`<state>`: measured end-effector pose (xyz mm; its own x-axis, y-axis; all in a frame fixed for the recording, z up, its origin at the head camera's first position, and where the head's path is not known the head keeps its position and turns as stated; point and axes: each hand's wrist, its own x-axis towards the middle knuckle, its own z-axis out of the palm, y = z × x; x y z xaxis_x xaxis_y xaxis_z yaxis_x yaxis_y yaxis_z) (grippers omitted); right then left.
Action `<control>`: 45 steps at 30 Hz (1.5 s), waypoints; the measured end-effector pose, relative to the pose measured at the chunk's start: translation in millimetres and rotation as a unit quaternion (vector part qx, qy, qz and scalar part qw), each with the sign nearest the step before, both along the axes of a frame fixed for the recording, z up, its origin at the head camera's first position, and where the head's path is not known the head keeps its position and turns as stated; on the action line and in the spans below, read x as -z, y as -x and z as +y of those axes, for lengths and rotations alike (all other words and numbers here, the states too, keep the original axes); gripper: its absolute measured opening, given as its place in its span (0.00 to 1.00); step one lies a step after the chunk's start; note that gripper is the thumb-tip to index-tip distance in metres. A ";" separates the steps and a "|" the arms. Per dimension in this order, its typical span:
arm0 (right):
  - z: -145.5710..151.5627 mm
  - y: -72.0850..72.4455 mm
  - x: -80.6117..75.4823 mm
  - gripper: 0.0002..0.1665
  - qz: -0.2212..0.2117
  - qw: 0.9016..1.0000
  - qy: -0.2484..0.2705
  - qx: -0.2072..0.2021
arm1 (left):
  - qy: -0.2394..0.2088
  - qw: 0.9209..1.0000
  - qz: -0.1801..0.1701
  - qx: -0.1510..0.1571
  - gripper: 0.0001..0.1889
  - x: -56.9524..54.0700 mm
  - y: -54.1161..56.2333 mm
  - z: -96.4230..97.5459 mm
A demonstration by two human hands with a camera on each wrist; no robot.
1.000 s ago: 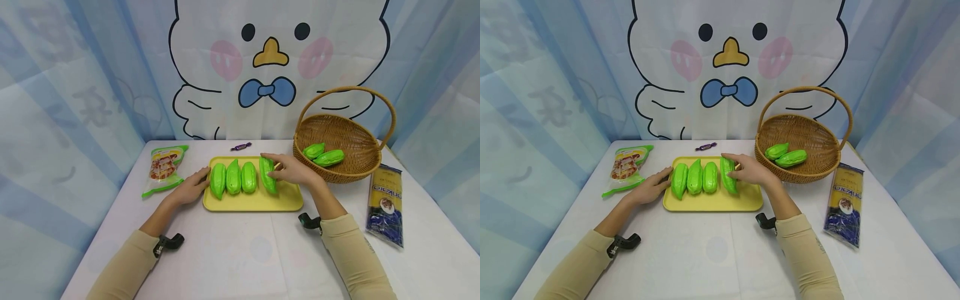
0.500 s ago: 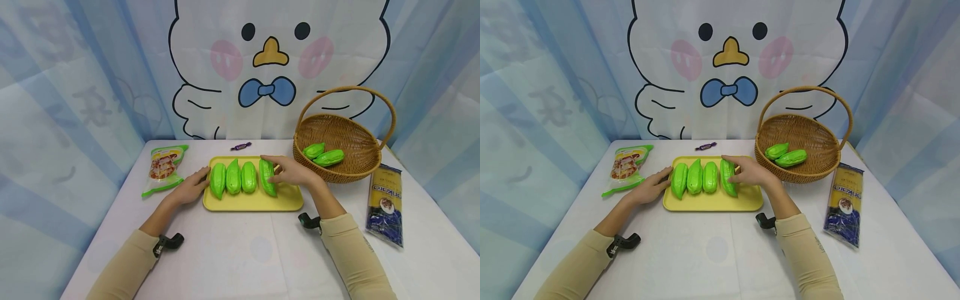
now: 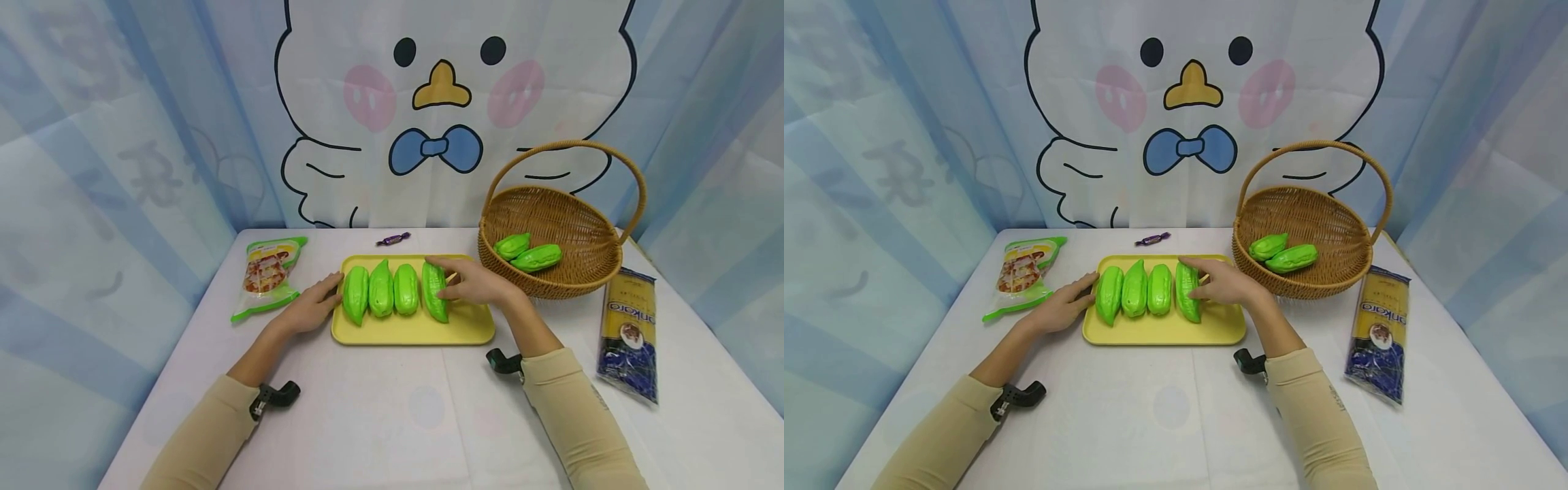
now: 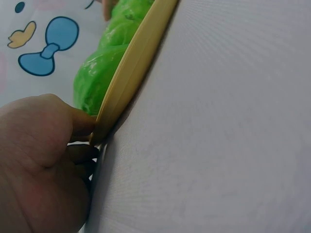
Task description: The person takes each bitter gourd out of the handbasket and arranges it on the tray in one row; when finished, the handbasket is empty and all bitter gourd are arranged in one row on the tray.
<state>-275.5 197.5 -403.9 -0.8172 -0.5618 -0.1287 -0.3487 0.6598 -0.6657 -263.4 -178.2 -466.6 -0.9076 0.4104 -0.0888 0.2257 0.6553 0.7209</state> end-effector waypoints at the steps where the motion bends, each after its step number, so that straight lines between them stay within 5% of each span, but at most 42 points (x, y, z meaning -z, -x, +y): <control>1: 0.0 0.1 0.5 0.44 0.001 1.000 -0.002 0.001 | -0.001 1.000 -0.002 -0.001 0.31 -0.2 -0.1 0.0; 12: -0.5 1.6 3.4 0.44 0.012 1.000 0.002 -0.003 | -0.005 1.000 -0.004 0.000 0.31 -1.3 -0.5 0.6; 30: -0.4 2.9 10.2 0.45 -0.060 0.997 0.056 0.014 | -0.004 1.000 -0.002 0.002 0.31 -1.4 -0.2 1.0; 45: -1.2 5.2 14.1 0.38 -0.066 0.995 0.072 0.015 | -0.006 1.000 0.001 0.004 0.31 -2.8 -2.3 0.2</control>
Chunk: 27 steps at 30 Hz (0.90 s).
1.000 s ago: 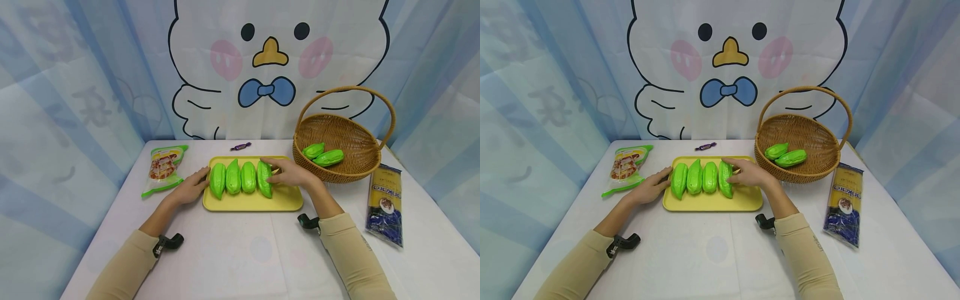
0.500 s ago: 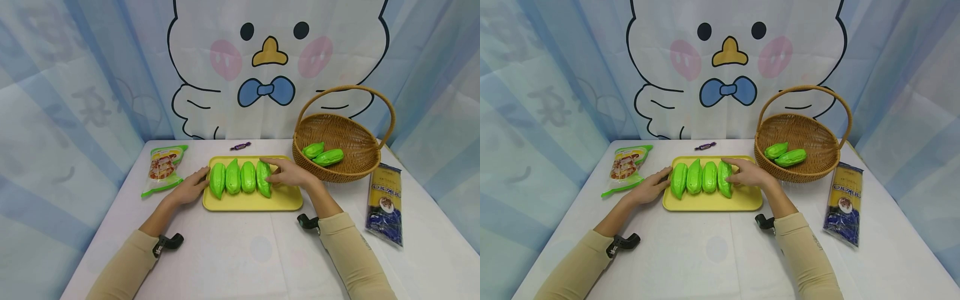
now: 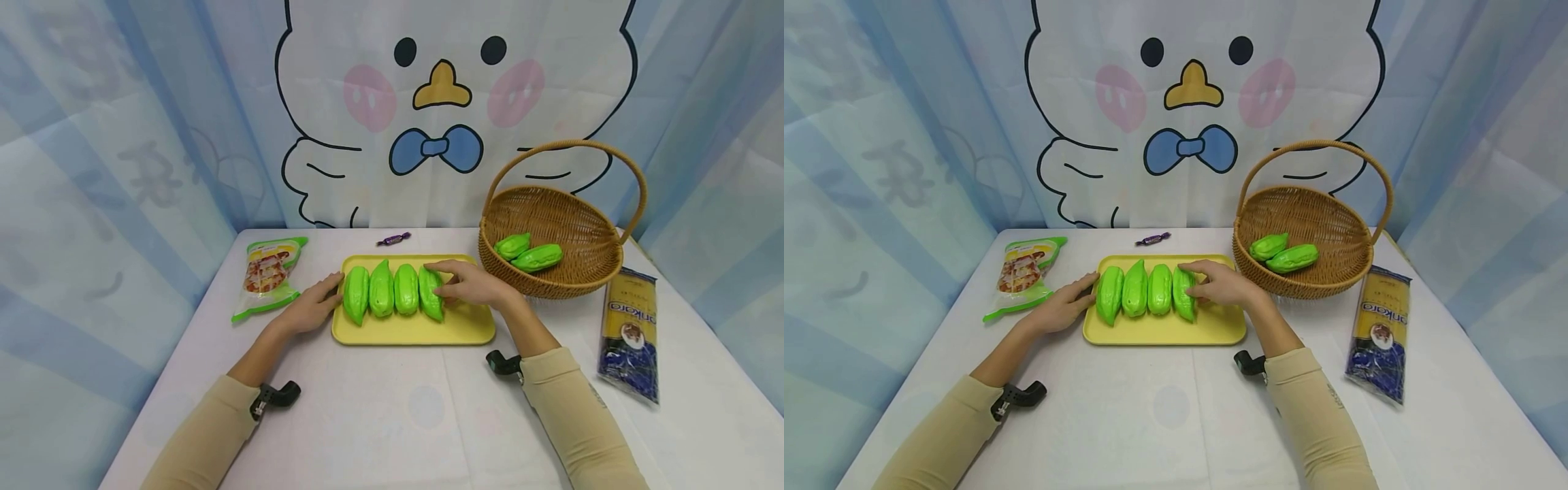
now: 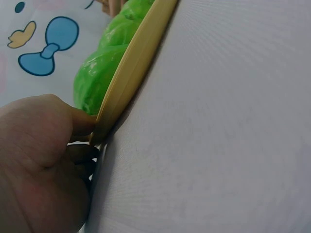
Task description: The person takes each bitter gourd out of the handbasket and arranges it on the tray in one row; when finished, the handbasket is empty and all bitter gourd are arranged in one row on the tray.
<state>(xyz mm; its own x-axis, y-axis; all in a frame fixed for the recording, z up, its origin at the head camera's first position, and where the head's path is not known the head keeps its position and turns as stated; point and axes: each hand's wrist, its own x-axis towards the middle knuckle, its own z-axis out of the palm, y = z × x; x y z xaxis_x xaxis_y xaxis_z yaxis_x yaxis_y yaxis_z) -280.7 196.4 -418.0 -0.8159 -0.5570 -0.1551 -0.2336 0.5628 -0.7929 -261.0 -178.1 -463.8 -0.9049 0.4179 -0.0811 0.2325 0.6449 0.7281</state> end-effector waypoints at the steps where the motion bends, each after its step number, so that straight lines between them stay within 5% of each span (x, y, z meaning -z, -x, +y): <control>1: 0.2 0.1 0.1 0.38 0.000 1.000 0.000 -0.001 | -0.001 1.000 -0.001 0.000 0.31 -0.1 -0.1 0.1; 27: 1.9 -0.7 1.7 0.38 -0.018 1.000 -0.003 0.002 | 0.003 1.000 -0.006 0.000 0.31 -1.6 0.2 0.9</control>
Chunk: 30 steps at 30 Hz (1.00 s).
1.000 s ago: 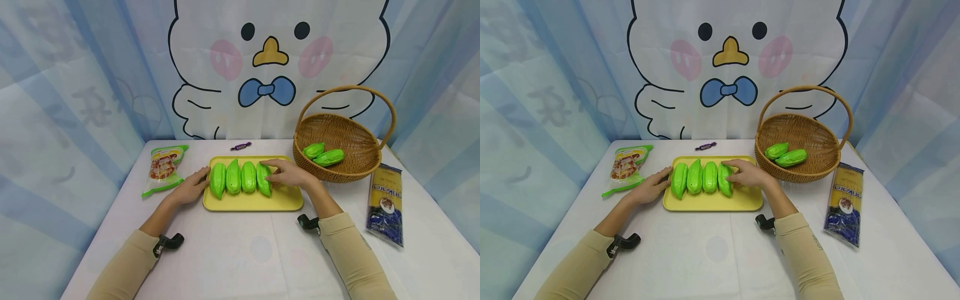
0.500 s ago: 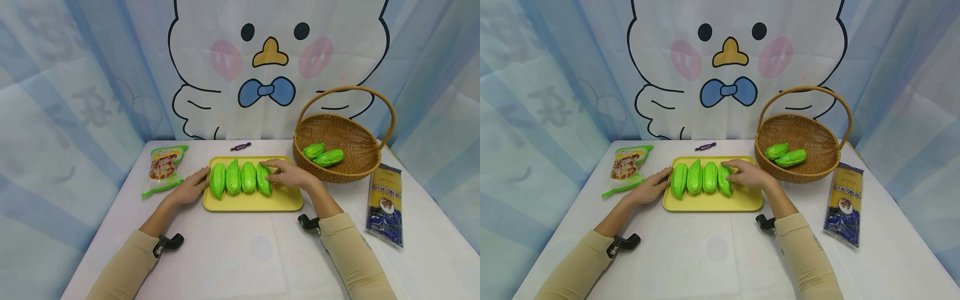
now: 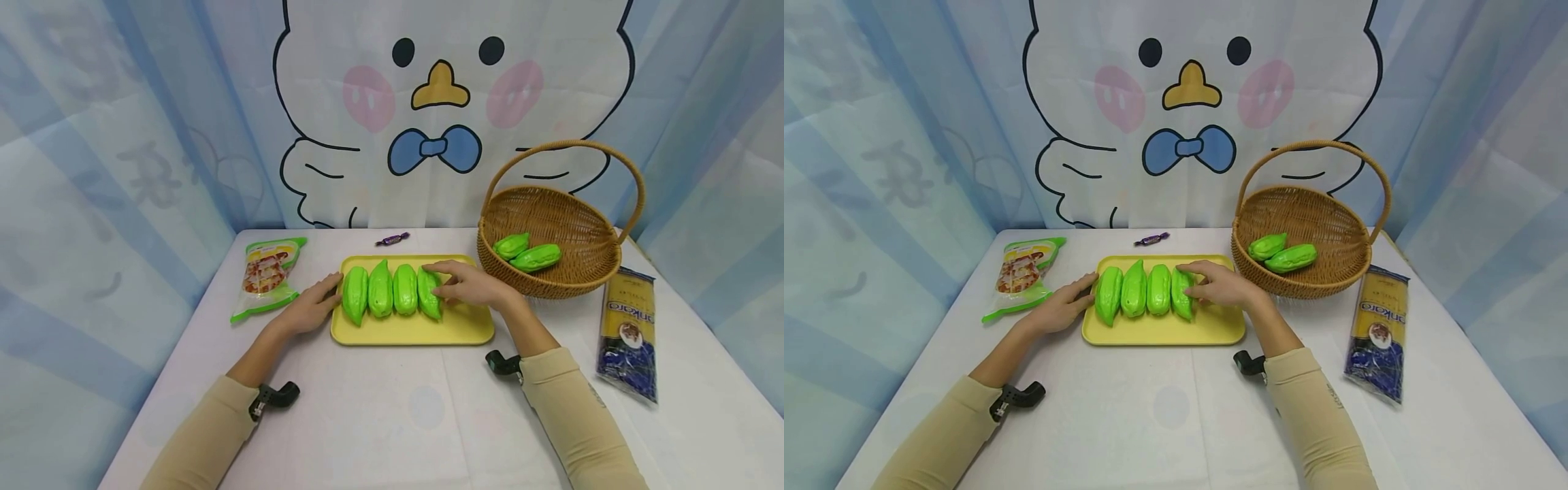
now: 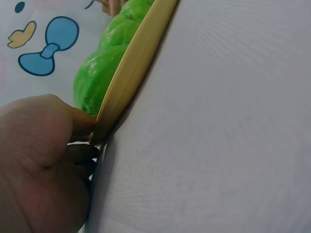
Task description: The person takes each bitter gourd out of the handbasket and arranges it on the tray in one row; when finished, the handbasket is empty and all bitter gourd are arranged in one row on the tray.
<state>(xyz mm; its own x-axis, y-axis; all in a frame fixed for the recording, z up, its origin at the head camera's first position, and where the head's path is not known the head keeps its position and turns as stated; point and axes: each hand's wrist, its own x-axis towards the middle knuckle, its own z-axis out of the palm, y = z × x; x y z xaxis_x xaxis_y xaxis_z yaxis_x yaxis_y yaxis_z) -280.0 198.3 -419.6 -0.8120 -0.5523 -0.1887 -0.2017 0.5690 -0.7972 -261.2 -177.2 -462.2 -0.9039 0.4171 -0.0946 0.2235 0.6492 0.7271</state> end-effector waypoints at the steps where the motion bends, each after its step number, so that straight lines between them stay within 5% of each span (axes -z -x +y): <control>1: -0.2 0.0 -0.1 0.38 -0.003 1.000 0.002 0.001 | -0.001 1.000 0.001 0.000 0.31 0.1 0.1 -0.4; 7: 1.1 -1.5 -3.6 0.38 0.016 1.000 -0.014 0.007 | -0.004 1.000 0.001 0.001 0.31 0.9 0.8 -1.4; 18: 0.0 -10.3 -25.3 0.32 0.150 0.985 -0.078 0.024 | 0.002 1.000 0.011 0.004 0.31 2.7 1.3 -2.9; 30: 0.1 -23.8 -53.3 0.27 0.254 0.966 -0.001 0.052 | 0.003 1.000 0.009 0.004 0.31 2.5 1.0 -1.4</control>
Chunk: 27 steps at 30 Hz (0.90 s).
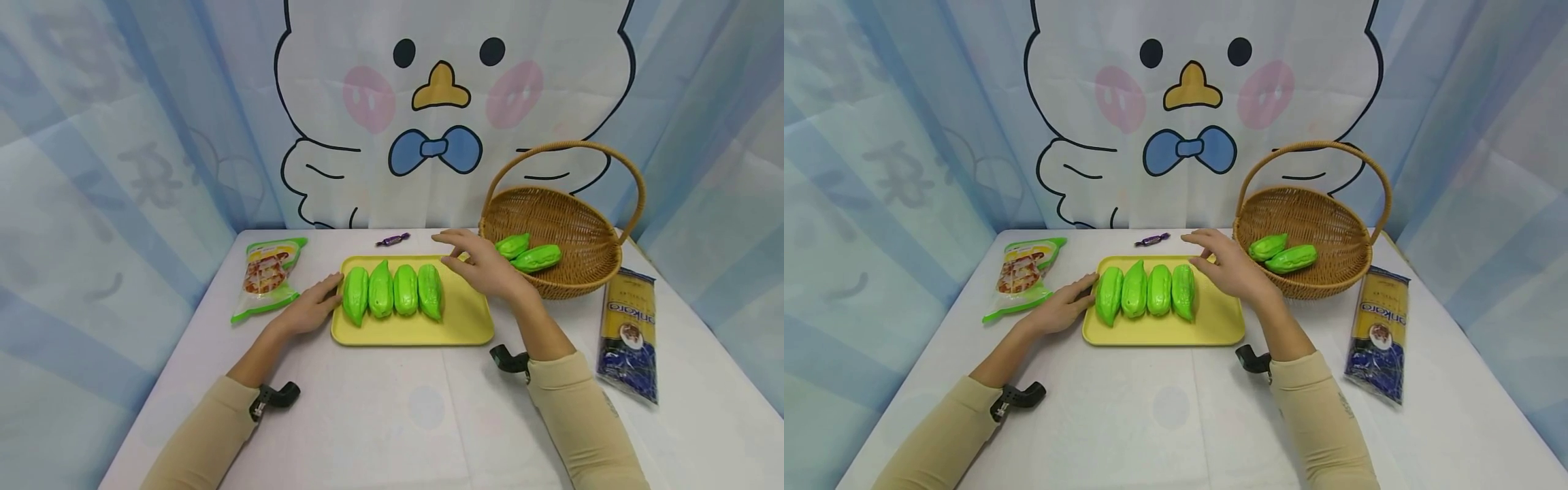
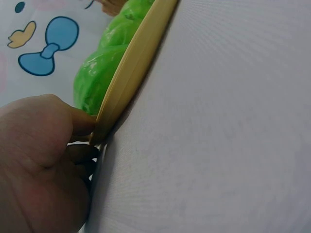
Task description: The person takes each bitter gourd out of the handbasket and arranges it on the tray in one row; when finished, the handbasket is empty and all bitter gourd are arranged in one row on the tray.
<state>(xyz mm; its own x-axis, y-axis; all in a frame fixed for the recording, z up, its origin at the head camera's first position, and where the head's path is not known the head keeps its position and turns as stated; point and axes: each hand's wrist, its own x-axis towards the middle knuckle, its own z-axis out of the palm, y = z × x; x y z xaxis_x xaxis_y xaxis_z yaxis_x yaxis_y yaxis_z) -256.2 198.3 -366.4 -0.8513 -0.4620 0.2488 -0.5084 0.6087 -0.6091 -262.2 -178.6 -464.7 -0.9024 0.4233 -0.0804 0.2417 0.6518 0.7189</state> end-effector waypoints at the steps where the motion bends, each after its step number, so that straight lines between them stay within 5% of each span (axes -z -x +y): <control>1: 0.9 -0.8 -2.8 0.26 0.009 1.000 0.014 0.004 | 0.000 1.000 -0.001 0.000 0.31 0.0 0.2 -0.4; 9: 24.0 -2.5 -20.4 0.21 0.082 0.987 0.101 0.090 | -0.006 1.000 -0.004 0.001 0.32 -0.3 1.0 -1.5; 15: 51.7 -0.3 -29.0 0.26 0.040 0.969 0.120 0.210 | 0.000 1.000 -0.008 -0.003 0.32 0.8 0.6 -1.8; 20: 68.9 10.8 -30.5 0.33 0.010 0.963 0.090 0.256 | -0.001 1.000 -0.013 -0.007 0.32 0.2 -0.2 -1.8; 27: 85.1 30.0 -30.1 0.37 -0.032 0.971 -0.005 0.236 | -0.001 1.000 -0.012 -0.007 0.32 -1.1 -0.4 -1.1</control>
<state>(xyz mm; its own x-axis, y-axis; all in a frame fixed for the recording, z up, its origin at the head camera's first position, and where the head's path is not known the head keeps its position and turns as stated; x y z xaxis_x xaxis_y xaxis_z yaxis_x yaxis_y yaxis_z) -286.2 283.5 -336.3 -0.9824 -0.0184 0.1859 -0.1323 0.7708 -0.6231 -261.8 -179.7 -463.6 -0.9064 0.4100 -0.1013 0.2146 0.6538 0.7256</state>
